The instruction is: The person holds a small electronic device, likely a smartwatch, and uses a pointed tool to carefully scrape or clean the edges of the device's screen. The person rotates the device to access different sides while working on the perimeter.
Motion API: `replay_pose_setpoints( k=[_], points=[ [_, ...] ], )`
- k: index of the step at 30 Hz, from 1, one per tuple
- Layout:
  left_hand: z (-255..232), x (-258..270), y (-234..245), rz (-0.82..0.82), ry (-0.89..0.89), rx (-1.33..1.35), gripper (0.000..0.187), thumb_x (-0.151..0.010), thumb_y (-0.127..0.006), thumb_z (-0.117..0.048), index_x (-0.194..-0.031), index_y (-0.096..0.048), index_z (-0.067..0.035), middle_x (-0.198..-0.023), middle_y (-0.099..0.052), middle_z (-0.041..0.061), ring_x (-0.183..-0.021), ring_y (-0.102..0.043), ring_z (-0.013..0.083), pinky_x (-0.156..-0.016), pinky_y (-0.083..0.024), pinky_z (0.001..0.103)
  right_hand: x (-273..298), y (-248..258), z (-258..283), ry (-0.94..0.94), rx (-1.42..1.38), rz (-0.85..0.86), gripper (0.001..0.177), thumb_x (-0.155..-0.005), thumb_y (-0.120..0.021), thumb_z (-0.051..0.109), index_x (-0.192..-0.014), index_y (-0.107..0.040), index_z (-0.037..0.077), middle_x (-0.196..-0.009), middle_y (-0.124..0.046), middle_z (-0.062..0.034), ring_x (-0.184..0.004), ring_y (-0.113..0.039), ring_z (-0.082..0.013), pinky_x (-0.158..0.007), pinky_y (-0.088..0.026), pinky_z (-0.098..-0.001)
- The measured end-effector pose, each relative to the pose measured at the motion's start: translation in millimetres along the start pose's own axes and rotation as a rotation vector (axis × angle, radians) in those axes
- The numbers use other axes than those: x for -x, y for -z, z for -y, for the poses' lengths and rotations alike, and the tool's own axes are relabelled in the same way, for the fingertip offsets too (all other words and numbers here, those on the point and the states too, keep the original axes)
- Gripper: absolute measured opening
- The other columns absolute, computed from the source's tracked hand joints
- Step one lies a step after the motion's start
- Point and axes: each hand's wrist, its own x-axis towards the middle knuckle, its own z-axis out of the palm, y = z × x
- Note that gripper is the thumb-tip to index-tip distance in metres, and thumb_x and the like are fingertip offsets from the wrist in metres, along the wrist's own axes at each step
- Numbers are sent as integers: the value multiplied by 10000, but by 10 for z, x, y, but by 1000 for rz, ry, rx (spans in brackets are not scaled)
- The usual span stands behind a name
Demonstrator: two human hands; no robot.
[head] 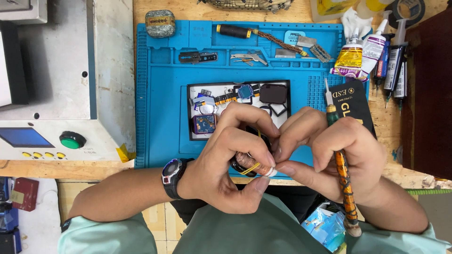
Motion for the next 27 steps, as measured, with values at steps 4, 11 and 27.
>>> replay_pose_setpoints(
  k=[4,11,27],
  points=[
    [-6,-4,9,9,2,13,222,-879,-536,-198,-1070,-424,-211,-1089,-444,104,-1016,-529,232,-925,-452,349,-9,-5,13,-9,0,2,281,-793,-609,21,-830,-363,152,-803,-617,-135,-757,-657,-224,-782,-527,-340],
    [-15,-26,20,10,0,16,200,-885,-515,-225,-1060,-423,-198,-1085,-443,106,-1013,-519,239,-931,-444,364,2,-8,5,-7,6,-4,300,-779,-629,16,-831,-368,154,-790,-607,-128,-761,-654,-225,-771,-517,-338],
    [-62,-76,43,4,111,108,237,-849,-521,-194,-1053,-401,-180,-1086,-439,115,-1043,-481,229,-935,-412,371,39,-21,-31,-27,29,-23,265,-801,-619,7,-858,-393,135,-877,-622,-168,-881,-652,-249,-820,-543,-350]
  ],
)
